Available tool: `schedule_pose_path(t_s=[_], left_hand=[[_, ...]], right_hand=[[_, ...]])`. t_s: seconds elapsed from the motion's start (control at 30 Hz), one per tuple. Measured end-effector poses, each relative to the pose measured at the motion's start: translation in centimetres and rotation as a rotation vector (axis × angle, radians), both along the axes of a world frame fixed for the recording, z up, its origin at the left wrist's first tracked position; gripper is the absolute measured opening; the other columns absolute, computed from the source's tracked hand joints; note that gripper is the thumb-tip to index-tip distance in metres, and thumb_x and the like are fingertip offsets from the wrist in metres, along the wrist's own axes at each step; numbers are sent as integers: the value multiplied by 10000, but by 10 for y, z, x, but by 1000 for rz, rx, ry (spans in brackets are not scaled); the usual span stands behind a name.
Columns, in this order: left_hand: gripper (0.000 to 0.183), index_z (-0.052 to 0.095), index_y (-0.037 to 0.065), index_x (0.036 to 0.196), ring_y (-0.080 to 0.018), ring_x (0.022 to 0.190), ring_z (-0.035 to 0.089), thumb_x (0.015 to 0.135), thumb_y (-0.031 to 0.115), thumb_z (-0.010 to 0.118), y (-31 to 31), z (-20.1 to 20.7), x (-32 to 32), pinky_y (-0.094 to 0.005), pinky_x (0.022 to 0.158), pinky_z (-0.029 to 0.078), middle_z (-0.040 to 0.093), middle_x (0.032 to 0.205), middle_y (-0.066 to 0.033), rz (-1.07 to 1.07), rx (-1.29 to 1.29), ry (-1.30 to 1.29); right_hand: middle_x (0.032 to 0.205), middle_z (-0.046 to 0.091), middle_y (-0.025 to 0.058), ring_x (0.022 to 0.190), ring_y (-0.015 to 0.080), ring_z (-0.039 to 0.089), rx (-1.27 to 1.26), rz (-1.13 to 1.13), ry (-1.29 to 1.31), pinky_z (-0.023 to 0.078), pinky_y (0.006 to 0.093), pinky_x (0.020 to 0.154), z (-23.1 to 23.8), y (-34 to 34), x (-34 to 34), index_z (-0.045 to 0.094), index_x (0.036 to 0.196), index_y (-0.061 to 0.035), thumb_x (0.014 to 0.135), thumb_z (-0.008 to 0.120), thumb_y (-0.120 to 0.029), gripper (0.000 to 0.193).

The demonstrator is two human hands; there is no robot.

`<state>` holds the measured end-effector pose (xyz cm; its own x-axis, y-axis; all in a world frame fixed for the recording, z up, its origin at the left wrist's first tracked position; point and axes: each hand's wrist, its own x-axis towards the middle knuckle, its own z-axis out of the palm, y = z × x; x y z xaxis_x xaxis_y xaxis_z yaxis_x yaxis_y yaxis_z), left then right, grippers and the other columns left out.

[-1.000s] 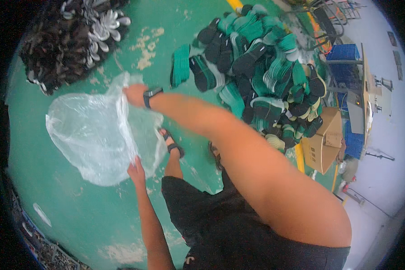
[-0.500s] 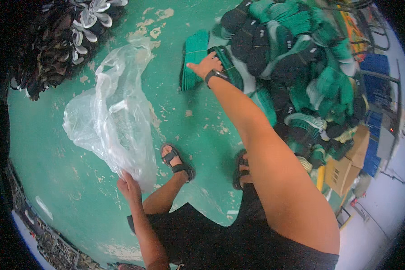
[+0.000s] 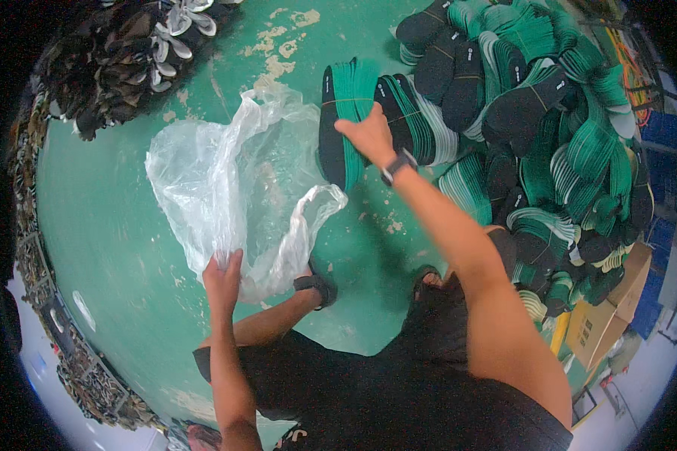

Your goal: The person gathers green and black shoe soles from a large pile on the floor and places them into a clear plastic bag by hand.

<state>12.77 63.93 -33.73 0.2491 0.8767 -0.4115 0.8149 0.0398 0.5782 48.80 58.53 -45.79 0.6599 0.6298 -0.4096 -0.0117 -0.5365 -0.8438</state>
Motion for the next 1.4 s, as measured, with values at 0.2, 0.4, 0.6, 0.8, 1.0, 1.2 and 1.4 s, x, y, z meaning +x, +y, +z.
schedule_pose_path(t_s=[0.2,0.4,0.6,0.8,1.0,1.2,1.4], left_hand=[[330,598,-15,807,-94,544,503,914,294,556,-11,6,27,-249,493,406,550,622,-30,175,-6,-250],[275,599,-11,876,-85,588,503,909,260,567,-32,37,36,-234,535,414,561,678,-23,282,62,-364],[217,615,-3,1002,-66,669,492,862,162,629,-79,57,28,-231,589,405,575,751,4,36,163,-242],[232,619,23,1036,-27,511,372,906,208,567,-76,60,34,-198,449,288,466,629,56,283,-72,-254],[264,609,41,1068,-15,471,292,939,251,515,-65,58,29,-201,417,218,336,565,88,377,51,-365],[254,608,30,1067,-9,492,313,926,229,538,-87,56,37,-194,427,229,439,627,76,450,35,-340],[275,594,9,1086,-36,571,422,863,168,621,-95,52,31,-195,482,321,539,738,32,440,-40,-264]], right_hand=[[1403,277,291,1305,363,310,216,289,-121,275,379,1063,90,-69,-92,164,1398,63,622,748,-323,1045],[971,623,249,895,370,607,-74,1018,189,470,413,798,84,-99,-118,542,1148,5,594,707,-451,736],[940,649,207,843,348,633,68,787,-43,499,398,721,60,-37,-138,618,1040,-43,624,680,-498,619],[918,646,166,855,311,618,506,1004,-138,475,394,765,81,30,-132,653,933,-22,815,569,-370,377],[792,641,136,792,250,623,231,157,-522,487,332,737,-3,-95,29,657,842,3,704,728,-357,391],[1184,451,292,1171,434,366,-557,-209,-569,301,497,981,-125,-126,82,455,1121,132,642,576,-742,1005],[1325,359,321,1252,444,307,-575,-585,-531,262,545,999,-175,-143,82,382,1223,122,690,502,-757,1035]])
